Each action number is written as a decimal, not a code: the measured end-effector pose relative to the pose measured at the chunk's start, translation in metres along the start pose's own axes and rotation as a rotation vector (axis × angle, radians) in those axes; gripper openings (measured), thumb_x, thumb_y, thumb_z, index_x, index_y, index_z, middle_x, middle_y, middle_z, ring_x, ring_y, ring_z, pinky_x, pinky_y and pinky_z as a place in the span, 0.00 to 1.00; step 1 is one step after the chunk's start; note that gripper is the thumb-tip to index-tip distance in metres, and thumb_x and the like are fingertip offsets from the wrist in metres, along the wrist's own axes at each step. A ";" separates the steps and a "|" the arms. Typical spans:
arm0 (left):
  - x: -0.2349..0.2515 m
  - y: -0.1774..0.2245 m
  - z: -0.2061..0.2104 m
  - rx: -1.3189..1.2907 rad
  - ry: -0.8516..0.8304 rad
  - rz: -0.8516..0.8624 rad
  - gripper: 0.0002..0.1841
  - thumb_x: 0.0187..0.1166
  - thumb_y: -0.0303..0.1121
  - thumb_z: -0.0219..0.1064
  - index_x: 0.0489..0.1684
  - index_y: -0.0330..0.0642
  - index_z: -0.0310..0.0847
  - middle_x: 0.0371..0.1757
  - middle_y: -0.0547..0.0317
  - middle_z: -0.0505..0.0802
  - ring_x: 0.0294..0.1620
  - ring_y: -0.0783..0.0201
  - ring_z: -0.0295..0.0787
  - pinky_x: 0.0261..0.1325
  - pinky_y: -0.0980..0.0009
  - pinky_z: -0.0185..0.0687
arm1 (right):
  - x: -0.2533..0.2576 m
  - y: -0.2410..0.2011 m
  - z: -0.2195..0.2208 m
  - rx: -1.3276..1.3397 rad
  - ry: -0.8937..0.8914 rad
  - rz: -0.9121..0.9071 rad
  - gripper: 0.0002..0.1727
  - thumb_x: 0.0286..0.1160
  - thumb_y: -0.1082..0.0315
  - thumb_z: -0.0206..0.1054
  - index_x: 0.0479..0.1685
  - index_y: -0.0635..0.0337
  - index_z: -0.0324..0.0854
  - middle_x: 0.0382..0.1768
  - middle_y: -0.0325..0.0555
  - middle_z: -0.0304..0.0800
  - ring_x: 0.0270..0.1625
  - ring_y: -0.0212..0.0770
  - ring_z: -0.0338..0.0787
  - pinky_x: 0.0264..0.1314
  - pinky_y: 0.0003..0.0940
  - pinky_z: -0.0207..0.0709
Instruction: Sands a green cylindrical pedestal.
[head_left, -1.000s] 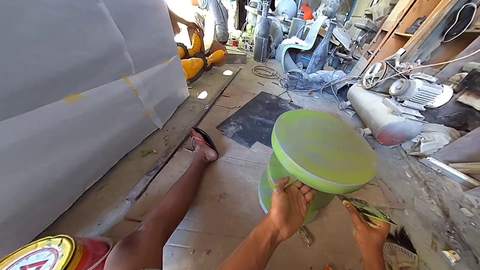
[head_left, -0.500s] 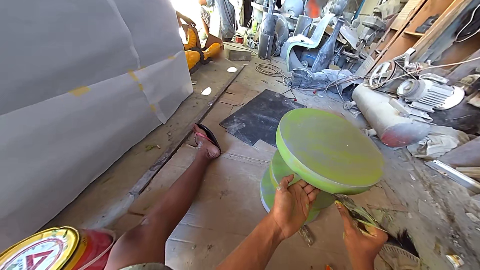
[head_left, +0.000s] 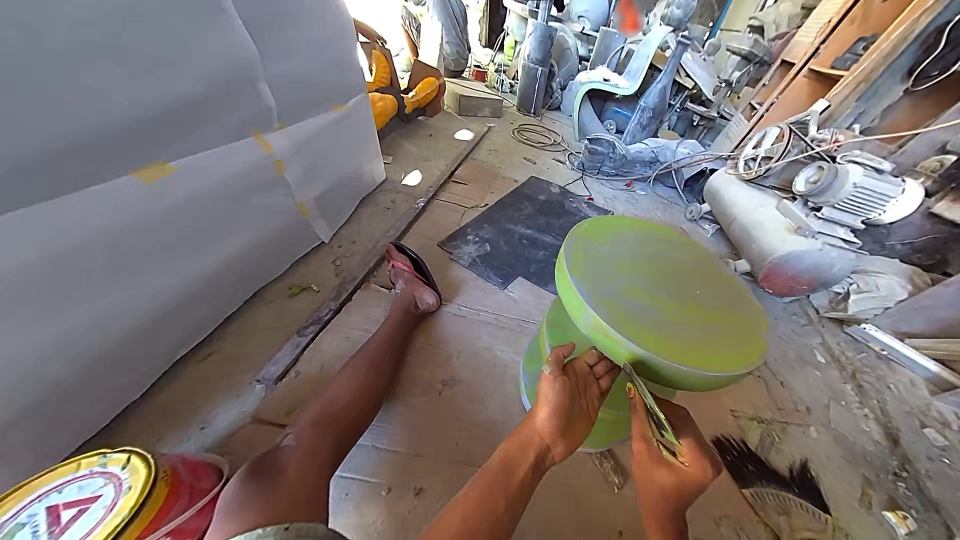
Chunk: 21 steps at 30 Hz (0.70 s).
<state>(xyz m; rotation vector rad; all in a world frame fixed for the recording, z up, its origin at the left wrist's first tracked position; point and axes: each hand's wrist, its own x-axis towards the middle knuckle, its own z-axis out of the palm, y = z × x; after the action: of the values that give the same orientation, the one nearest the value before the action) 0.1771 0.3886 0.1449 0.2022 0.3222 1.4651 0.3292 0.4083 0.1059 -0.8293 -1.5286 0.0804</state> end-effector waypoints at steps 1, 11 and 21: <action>0.000 0.001 -0.001 0.012 0.003 0.008 0.36 0.94 0.51 0.24 0.72 0.31 0.72 0.69 0.40 0.85 0.74 0.52 0.81 0.81 0.61 0.70 | 0.000 -0.003 0.004 -0.013 0.004 -0.008 0.07 0.56 0.72 0.81 0.34 0.63 0.95 0.34 0.44 0.96 0.38 0.30 0.95 0.42 0.23 0.91; -0.002 0.020 -0.013 0.163 0.018 0.064 0.34 0.94 0.45 0.24 0.78 0.32 0.70 0.72 0.44 0.84 0.74 0.56 0.79 0.80 0.63 0.68 | 0.000 -0.024 0.046 -0.083 0.003 0.000 0.07 0.55 0.70 0.81 0.31 0.62 0.95 0.32 0.43 0.96 0.37 0.28 0.94 0.41 0.20 0.88; -0.037 0.051 -0.063 1.029 -0.320 0.375 0.12 0.88 0.34 0.64 0.49 0.35 0.92 0.40 0.57 0.94 0.40 0.70 0.88 0.49 0.70 0.85 | -0.018 -0.052 0.021 0.368 -0.256 0.378 0.15 0.52 0.74 0.86 0.39 0.67 0.91 0.35 0.48 0.97 0.38 0.41 0.98 0.46 0.36 0.95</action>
<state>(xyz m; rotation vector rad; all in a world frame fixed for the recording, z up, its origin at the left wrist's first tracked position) 0.1051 0.3534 0.1061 1.3668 0.7843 1.4776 0.2858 0.3698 0.1144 -0.8198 -1.5117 0.7481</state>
